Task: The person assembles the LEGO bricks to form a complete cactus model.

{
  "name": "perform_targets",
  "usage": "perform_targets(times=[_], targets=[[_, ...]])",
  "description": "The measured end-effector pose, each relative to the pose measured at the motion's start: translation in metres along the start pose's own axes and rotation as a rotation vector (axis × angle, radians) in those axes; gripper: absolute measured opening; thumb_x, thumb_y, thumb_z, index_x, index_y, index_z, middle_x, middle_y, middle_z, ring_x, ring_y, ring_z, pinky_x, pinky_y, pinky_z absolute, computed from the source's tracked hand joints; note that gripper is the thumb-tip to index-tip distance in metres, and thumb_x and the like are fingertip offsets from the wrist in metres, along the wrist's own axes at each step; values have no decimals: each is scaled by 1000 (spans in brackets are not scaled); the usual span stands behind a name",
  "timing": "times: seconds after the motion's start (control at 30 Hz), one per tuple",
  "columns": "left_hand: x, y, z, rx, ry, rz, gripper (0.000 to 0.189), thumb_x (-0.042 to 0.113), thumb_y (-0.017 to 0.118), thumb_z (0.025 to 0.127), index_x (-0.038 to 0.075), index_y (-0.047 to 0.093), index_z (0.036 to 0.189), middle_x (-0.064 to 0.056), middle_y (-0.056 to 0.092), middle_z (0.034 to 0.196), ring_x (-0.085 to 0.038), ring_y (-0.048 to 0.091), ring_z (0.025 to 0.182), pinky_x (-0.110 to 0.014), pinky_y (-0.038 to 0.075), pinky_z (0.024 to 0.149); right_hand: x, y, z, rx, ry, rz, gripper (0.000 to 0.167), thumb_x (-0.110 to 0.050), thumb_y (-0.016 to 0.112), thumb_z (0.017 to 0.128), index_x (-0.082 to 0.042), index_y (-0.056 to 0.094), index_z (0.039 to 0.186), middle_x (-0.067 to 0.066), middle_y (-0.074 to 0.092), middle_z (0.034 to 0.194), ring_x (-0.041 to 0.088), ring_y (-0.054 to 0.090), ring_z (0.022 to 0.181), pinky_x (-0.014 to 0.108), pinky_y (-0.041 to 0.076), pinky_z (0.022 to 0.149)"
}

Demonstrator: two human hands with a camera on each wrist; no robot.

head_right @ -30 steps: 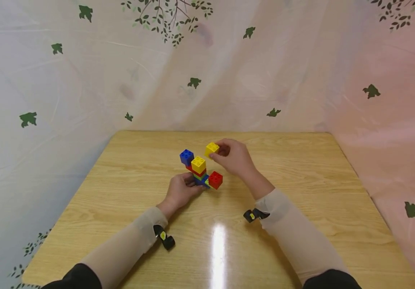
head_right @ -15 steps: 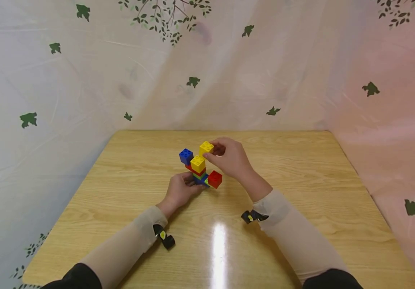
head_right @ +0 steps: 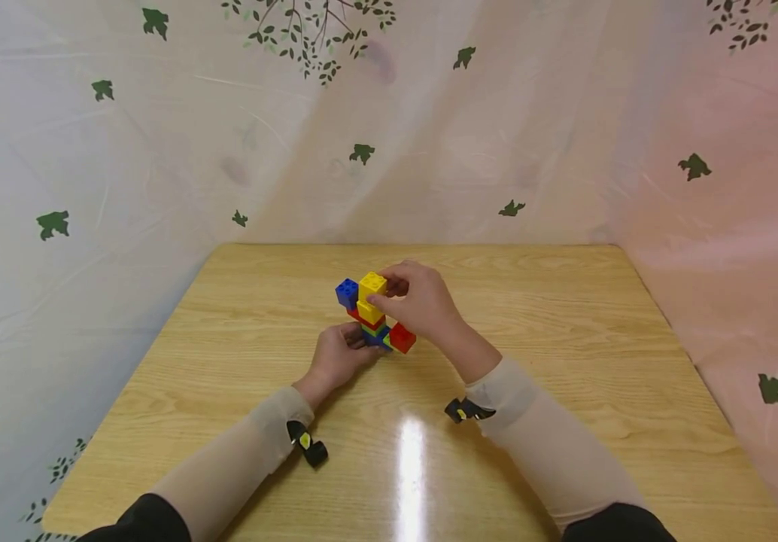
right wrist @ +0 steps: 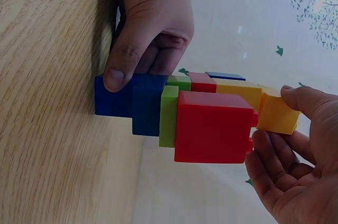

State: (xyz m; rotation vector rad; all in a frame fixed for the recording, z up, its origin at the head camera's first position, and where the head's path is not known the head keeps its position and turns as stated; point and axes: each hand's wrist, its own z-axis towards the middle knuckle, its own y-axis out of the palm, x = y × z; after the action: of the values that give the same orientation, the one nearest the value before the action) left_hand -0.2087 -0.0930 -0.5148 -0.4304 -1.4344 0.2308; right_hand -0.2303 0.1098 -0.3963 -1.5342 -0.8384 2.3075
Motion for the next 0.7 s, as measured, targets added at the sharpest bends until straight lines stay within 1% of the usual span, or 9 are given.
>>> perform_targets(times=[0.07,0.17,0.33,0.5,0.7], targets=[[1,0,0,0,-4,0,42,18,88,88,6,74,126,-6,77,118,-17,73,108,-34,60,92,-1,1,0,0,-4,-10,38,-28,85,92,-9,75,124,-1,68,104,19,69,92,38,62,84],[1,0,0,1,-10,-1,42,17,88,88,6,74,126,-6,77,118,-18,73,108,-35,60,92,-2,3,0,3,-22,-30,39,-28,85,91,-8,75,123,0,67,103,23,70,93,40,62,85],[1,0,0,6,-12,-1,39,15,87,88,6,75,124,-7,77,116,-18,74,107,-34,61,90,-6,6,-2,44,-56,-95,37,-29,86,89,-7,77,118,0,67,99,27,71,91,39,62,82],[0,0,1,5,-3,6,38,14,87,88,6,75,124,-7,77,115,-19,74,106,-33,61,90,-12,9,-3,80,-78,-182,36,-29,88,87,-7,78,113,0,66,95,26,71,89,36,61,79],[0,1,2,9,10,-4,40,13,88,87,4,75,124,-8,77,115,-19,75,106,-32,61,89,-15,11,-3,94,-97,-238,36,-29,89,84,-6,79,111,0,65,93,18,68,84,34,60,75]])
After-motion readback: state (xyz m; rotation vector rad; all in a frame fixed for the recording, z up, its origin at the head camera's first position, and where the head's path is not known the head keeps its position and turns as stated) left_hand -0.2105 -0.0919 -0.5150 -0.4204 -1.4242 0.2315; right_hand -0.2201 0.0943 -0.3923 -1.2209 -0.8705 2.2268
